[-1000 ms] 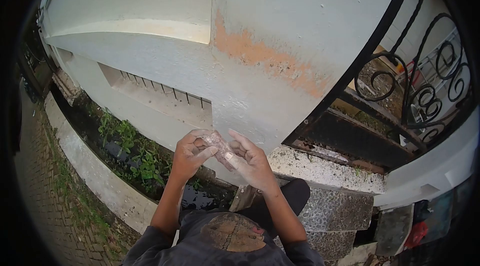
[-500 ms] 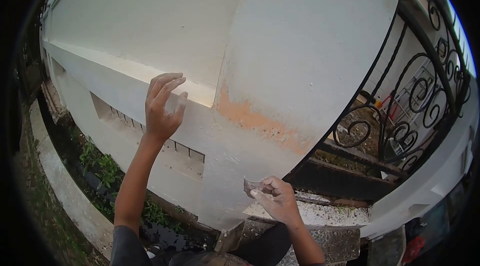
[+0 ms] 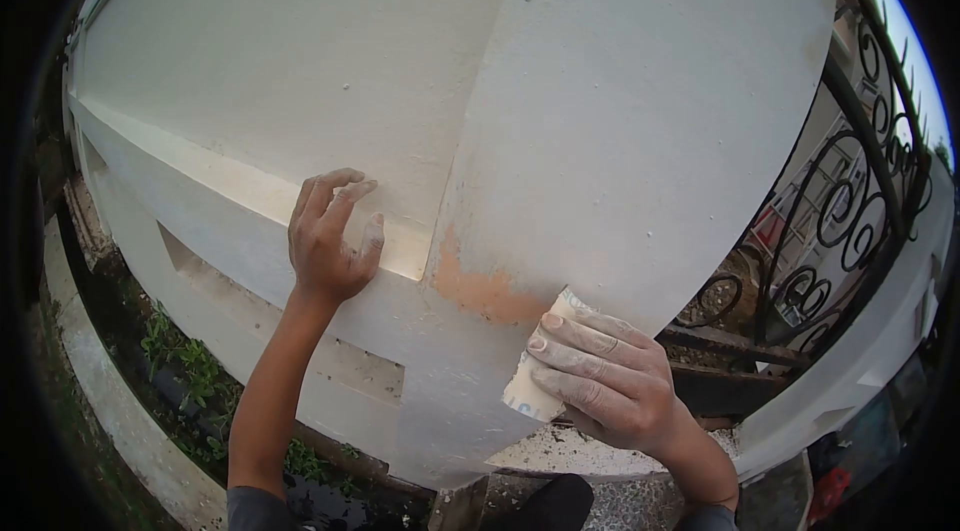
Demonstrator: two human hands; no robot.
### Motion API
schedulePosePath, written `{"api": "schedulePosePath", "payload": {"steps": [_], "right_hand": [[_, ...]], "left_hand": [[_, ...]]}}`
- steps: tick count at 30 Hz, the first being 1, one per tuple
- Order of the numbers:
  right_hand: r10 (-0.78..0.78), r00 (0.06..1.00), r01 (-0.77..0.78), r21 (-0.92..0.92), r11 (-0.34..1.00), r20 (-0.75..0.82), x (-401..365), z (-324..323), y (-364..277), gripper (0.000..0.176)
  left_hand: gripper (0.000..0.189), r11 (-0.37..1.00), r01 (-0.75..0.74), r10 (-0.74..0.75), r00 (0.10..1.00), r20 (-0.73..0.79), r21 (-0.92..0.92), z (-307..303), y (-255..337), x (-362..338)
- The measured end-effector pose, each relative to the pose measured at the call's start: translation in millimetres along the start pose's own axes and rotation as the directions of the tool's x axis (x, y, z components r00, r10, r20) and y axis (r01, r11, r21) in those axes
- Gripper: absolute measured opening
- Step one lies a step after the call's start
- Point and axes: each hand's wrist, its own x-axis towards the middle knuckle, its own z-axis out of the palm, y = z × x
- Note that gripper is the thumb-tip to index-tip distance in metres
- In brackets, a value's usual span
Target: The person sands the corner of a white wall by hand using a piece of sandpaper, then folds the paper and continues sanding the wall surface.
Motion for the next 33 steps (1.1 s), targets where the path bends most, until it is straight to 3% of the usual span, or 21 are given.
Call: {"api": "schedulePosePath", "payload": {"steps": [2,7,16,19,22,26,31,33], "right_hand": [[-0.144,0.988,0.155,-0.254,0.955,0.058,32,-9,4,0.016],[-0.358,0.931,0.341,-0.519,0.784,0.071,92,-6,37,0.021],[-0.299,0.932,0.363,-0.556,0.748,0.207,109,-1,56,0.027],[-0.279,0.94,0.34,-0.571,0.747,0.194,107,2,54,0.028],[-0.246,0.947,0.322,-0.58,0.749,0.208,99,13,50,0.028],[-0.317,0.806,0.51,-0.315,0.8,0.5,82,42,41,0.03],[-0.243,0.945,0.326,-0.603,0.728,0.218,120,-8,56,0.03],[-0.238,0.928,0.359,-0.514,0.779,0.288,105,17,44,0.03]], "left_hand": [[0.024,1.0,-0.001,0.001,1.0,0.0,-0.008,1,-2,-2],[0.016,1.0,0.016,-0.016,1.0,-0.024,-0.01,2,-3,-3],[0.021,1.0,0.007,-0.007,1.0,0.013,0.021,5,-6,-11],[0.04,0.986,-0.145,0.141,0.989,0.045,0.084,2,1,-11],[0.07,0.965,-0.258,0.252,0.961,0.111,0.04,6,11,-19],[0.09,0.956,-0.292,0.281,0.944,0.172,0.037,7,11,-22],[0.095,0.958,-0.283,0.268,0.94,0.211,0.043,5,8,-23],[0.098,0.963,-0.263,0.247,0.949,0.195,0.06,6,8,-24]]}}
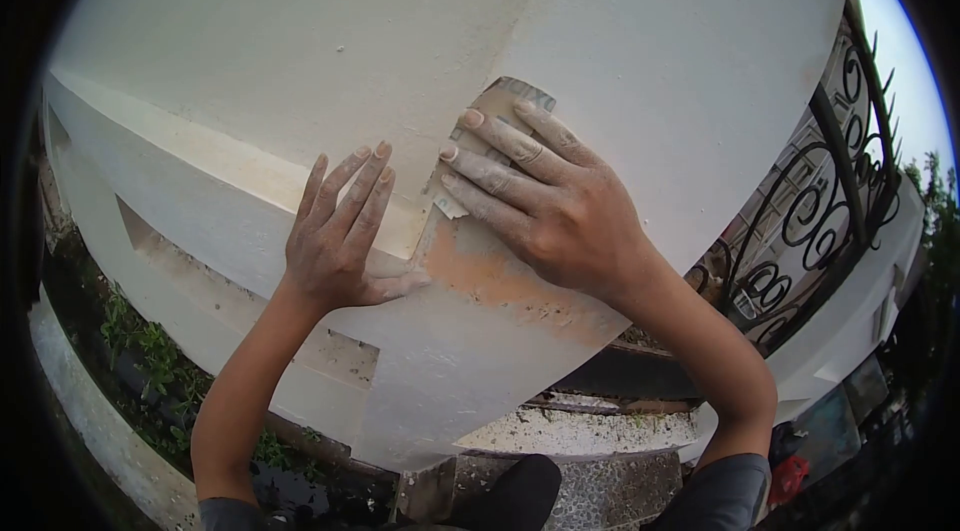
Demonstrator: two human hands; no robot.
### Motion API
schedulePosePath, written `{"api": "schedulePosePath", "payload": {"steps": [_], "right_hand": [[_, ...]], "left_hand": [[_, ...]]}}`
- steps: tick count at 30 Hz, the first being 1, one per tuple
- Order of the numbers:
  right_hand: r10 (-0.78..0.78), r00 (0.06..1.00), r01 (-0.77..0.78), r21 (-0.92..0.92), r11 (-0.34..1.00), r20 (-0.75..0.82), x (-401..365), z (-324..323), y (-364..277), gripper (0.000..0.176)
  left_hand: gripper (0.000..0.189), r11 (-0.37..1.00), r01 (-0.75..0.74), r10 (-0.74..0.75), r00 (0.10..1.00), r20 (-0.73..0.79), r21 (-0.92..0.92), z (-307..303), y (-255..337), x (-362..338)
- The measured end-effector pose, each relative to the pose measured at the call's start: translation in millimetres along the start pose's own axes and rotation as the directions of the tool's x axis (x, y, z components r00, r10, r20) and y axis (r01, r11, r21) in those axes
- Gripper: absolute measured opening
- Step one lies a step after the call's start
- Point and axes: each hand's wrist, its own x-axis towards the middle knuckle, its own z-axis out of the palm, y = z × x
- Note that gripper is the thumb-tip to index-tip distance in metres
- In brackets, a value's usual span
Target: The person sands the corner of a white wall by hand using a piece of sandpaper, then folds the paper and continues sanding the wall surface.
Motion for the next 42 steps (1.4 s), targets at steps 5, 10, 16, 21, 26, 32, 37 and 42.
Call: {"api": "schedulePosePath", "payload": {"steps": [5,10,16,21,26,32,37,42], "right_hand": [[-0.124,0.989,0.121,0.033,0.992,0.078,-1,0,3,0.028],[-0.106,0.994,0.105,0.035,0.994,0.031,-4,4,-1,0.028],[0.027,0.987,-0.05,-0.14,0.989,-0.161,9,-23,40,0.026],[-0.194,0.978,0.186,0.107,0.977,0.073,-17,24,-22,0.029],[0.049,0.983,-0.071,-0.123,0.99,-0.178,1,-6,30,0.029],[-0.252,0.965,0.235,0.177,0.956,0.078,-18,26,-29,0.027],[0.013,0.991,-0.027,-0.108,0.994,-0.13,-2,0,10,0.029],[-0.177,0.984,0.175,0.097,0.98,0.012,-13,19,-16,0.027]], "left_hand": [[0.103,0.999,-0.035,0.036,0.999,0.025,-0.036,-2,-3,0],[0.105,0.998,-0.033,0.033,0.999,-0.004,-0.057,-3,-1,-1],[0.105,0.997,-0.034,0.035,0.999,0.007,-0.069,1,-3,-2],[0.106,0.997,-0.035,0.035,0.999,-0.004,-0.065,-1,-1,0],[0.108,0.997,-0.053,0.053,0.999,0.009,-0.054,-1,-2,-2],[0.109,0.996,-0.054,0.056,0.998,0.025,-0.069,-3,-2,1],[0.111,0.996,-0.064,0.065,0.998,0.006,-0.063,-2,-2,0],[0.11,0.995,-0.084,0.084,0.996,-0.008,-0.06,-2,-2,1]]}}
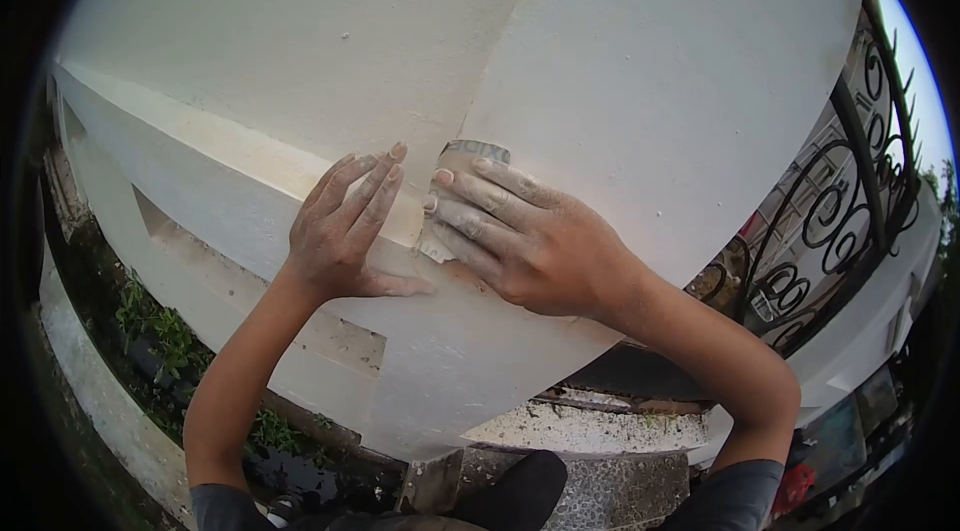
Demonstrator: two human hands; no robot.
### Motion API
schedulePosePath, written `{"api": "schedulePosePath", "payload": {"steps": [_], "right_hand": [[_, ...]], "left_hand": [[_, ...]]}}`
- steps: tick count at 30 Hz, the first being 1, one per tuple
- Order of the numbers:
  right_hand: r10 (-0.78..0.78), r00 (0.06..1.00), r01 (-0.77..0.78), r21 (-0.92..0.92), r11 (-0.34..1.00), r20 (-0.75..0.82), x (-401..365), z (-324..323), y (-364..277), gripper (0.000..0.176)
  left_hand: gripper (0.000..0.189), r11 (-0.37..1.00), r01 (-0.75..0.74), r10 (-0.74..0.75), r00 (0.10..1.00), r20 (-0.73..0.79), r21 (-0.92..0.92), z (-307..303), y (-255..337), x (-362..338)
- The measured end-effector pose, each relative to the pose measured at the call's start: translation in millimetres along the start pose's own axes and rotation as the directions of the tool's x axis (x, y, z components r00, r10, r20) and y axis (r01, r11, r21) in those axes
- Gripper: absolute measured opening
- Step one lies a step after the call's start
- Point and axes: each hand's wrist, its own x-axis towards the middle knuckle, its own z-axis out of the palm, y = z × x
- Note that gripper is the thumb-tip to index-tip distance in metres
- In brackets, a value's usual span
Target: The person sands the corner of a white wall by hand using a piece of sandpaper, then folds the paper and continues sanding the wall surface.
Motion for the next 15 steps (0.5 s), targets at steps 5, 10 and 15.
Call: {"api": "schedulePosePath", "payload": {"steps": [5,10,15], "right_hand": [[0.199,0.97,-0.216,-0.122,0.969,-0.14,6,-19,24,0.028],[0.027,1.0,-0.027,0.006,1.0,0.014,0,-6,6,0.029],[0.18,0.973,-0.201,-0.146,0.969,-0.146,5,-23,27,0.026]], "left_hand": [[0.11,1.0,0.012,-0.011,1.0,-0.006,0.006,3,0,-2],[0.109,1.0,0.01,-0.01,1.0,0.012,0.009,0,1,-1],[0.109,1.0,0.016,-0.016,1.0,0.008,0.007,1,1,-1]]}}
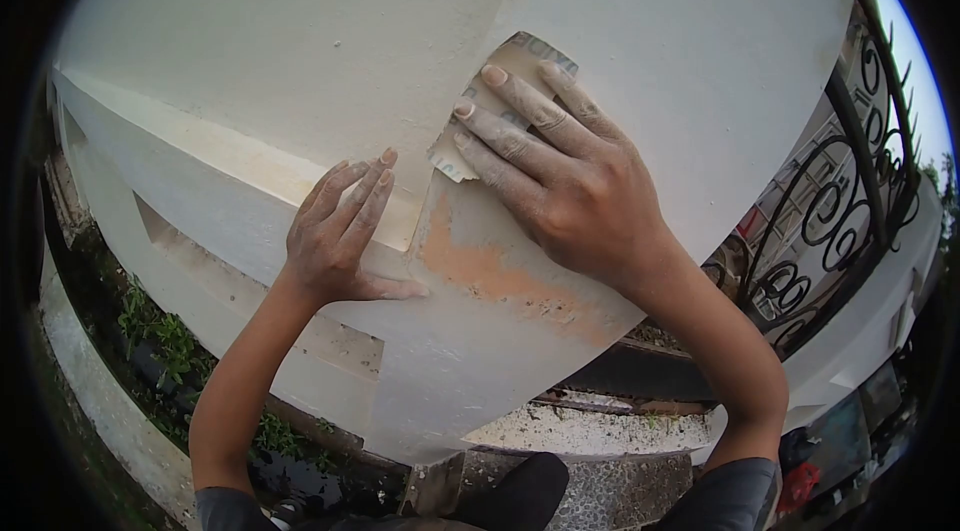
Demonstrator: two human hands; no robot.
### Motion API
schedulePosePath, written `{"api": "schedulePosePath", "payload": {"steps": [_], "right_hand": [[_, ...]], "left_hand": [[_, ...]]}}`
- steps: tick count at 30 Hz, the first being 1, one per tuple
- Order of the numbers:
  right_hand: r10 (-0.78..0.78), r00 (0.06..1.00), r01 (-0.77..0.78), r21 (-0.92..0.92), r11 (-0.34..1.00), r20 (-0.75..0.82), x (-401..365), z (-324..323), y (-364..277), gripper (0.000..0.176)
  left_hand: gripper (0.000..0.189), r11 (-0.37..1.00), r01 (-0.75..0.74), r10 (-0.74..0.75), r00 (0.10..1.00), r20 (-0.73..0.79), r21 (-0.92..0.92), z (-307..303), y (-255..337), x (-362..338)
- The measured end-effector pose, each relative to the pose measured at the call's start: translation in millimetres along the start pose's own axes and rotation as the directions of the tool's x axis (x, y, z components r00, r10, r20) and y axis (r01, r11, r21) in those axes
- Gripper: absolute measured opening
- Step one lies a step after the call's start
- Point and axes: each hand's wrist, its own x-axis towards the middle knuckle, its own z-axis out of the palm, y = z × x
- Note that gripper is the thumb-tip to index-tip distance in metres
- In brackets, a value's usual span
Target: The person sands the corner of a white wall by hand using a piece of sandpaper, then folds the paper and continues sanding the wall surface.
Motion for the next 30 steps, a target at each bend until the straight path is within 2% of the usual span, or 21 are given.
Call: {"api": "schedulePosePath", "payload": {"steps": [1,2,3,5,6,7,9,11,12,15,17,19,21,23,26,27,29,30], "right_hand": [[-0.093,0.992,0.081,0.13,0.988,0.091,-10,11,-22,0.027],[-0.249,0.954,0.204,0.246,0.947,0.168,-21,22,-41,0.03],[-0.353,0.917,0.334,0.126,0.934,0.183,-20,23,-45,0.029],[-0.185,0.974,0.151,0.236,0.96,0.128,-6,13,-21,0.029],[-0.078,0.996,0.074,0.089,0.993,0.051,6,1,2,0.028],[0.0,0.999,0.001,0.021,1.0,-0.05,15,-6,20,0.031],[0.011,0.997,-0.015,-0.051,0.999,-0.081,13,0,10,0.032],[-0.111,0.992,0.095,0.218,0.971,0.065,-7,16,-30,0.031],[-0.234,0.963,0.191,0.274,0.943,0.135,-14,20,-48,0.029],[-0.141,0.986,0.123,0.181,0.976,0.092,-10,12,-22,0.027],[0.049,0.996,-0.05,-0.011,0.999,-0.069,8,-5,14,0.028],[-0.008,0.998,0.008,-0.011,1.0,-0.065,1,7,-6,0.025],[-0.183,0.979,0.154,0.267,0.951,0.089,-23,27,-47,0.021],[-0.236,0.966,0.191,0.317,0.929,0.109,-28,30,-45,0.021],[0.017,1.0,-0.016,0.036,0.999,-0.025,4,0,5,0.025],[0.069,0.995,-0.068,0.015,0.998,-0.074,4,1,15,0.026],[0.009,0.999,-0.009,-0.004,1.0,-0.034,-1,9,-11,0.025],[-0.051,0.998,0.045,0.136,0.99,0.038,-9,18,-31,0.024]], "left_hand": [[0.109,1.0,0.001,-0.001,1.0,0.003,0.002,-1,0,0],[0.106,1.0,-0.002,0.002,1.0,0.016,0.006,-1,0,0],[0.102,1.0,-0.008,0.007,0.999,0.032,0.009,-2,0,0],[0.099,1.0,-0.016,0.016,0.999,0.035,0.017,-4,-2,1],[0.099,1.0,-0.019,0.019,1.0,0.024,0.013,-4,-2,1],[0.099,1.0,-0.02,0.02,1.0,0.016,0.0,-3,-1,1],[0.099,1.0,-0.012,0.012,1.0,0.011,0.003,-2,1,0],[0.099,1.0,-0.013,0.013,1.0,0.018,0.012,-3,0,1],[0.1,1.0,-0.016,0.016,0.999,0.031,0.015,-3,-1,0],[0.1,0.999,-0.03,0.029,0.999,0.015,0.012,-4,-1,3],[0.1,1.0,-0.024,0.024,1.0,0.011,0.004,-3,1,1],[0.099,1.0,-0.005,0.005,1.0,0.012,0.017,-2,0,1],[0.102,1.0,-0.024,0.023,1.0,0.014,0.016,-2,-1,1],[0.104,0.999,-0.036,0.036,0.999,0.009,0.005,-2,-1,1],[0.103,0.999,-0.033,0.033,0.999,-0.003,-0.001,-1,-1,0],[0.103,1.0,-0.028,0.028,1.0,-0.005,0.007,-1,-1,0],[0.104,1.0,-0.025,0.025,1.0,-0.011,0.015,-1,-1,0],[0.104,1.0,-0.026,0.027,1.0,-0.012,0.015,-1,-1,1]]}}
